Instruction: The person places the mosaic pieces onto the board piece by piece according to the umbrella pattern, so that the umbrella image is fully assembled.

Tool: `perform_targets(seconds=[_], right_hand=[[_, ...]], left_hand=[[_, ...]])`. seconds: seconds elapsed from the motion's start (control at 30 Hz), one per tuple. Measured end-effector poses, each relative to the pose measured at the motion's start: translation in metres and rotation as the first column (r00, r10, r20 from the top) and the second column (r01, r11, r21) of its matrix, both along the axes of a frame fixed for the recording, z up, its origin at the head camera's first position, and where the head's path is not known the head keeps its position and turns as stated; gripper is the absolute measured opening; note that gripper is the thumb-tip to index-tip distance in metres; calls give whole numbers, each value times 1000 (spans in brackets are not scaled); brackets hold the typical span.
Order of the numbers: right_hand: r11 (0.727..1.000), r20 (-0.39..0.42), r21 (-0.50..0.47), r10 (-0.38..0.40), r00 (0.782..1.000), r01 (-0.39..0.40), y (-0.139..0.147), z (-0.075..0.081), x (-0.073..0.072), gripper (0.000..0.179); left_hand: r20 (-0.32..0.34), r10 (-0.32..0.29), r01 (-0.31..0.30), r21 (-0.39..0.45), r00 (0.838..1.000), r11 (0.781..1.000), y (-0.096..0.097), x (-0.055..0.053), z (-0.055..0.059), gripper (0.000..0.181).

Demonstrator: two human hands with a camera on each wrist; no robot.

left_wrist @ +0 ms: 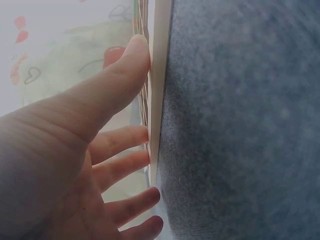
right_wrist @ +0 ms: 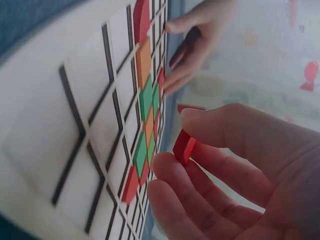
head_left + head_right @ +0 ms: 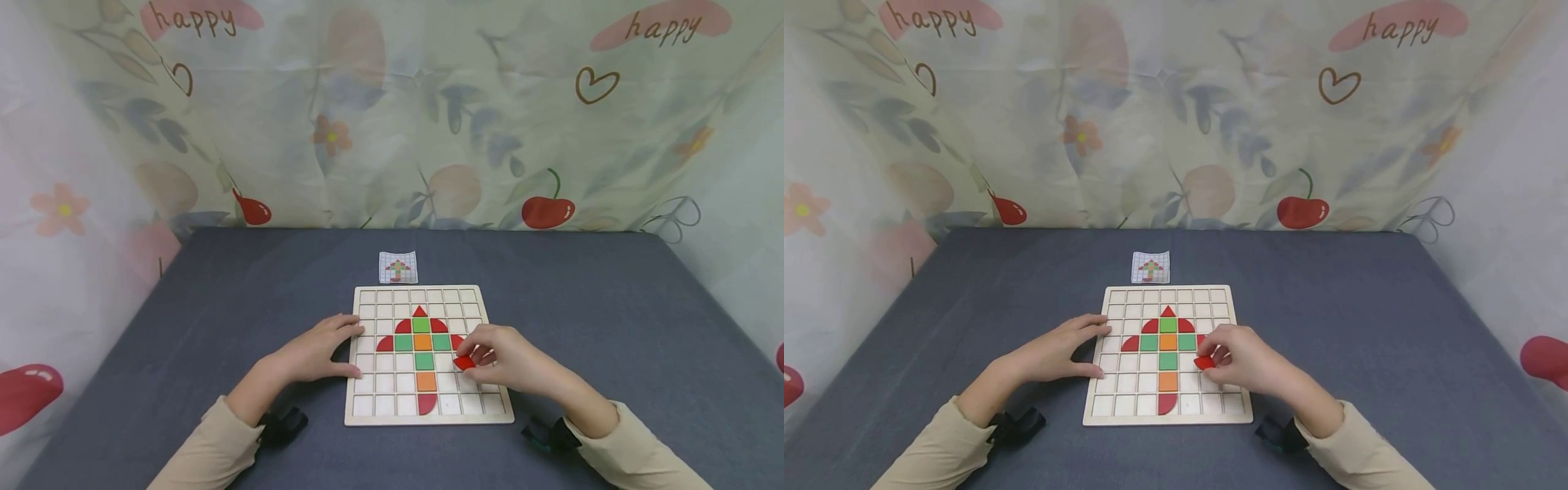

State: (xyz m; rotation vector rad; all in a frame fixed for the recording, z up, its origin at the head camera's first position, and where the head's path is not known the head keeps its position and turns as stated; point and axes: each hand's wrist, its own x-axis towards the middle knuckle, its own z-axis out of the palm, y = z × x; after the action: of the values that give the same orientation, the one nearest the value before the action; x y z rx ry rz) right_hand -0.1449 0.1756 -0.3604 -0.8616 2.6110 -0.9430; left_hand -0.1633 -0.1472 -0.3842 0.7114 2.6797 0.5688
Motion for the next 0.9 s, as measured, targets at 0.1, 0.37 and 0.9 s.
perform_targets(seconds=[0.1, 0.37, 0.9], right_hand=[[1000, 3, -6, 20, 1000, -20, -6, -1, 2, 19], [998, -25, -13, 62, 998, -62, -22, -2, 8, 23], [996, -27, -46, 74, 997, -75, -44, -12, 16, 21]], left_hand=[[7, 0, 0, -5, 1000, 1000, 0, 0, 0, 75], [7, 4, -4, -8, 1000, 1000, 1, 0, 1, 73], [4, 11, -11, 4, 1000, 1000, 1, 1, 1, 73]])
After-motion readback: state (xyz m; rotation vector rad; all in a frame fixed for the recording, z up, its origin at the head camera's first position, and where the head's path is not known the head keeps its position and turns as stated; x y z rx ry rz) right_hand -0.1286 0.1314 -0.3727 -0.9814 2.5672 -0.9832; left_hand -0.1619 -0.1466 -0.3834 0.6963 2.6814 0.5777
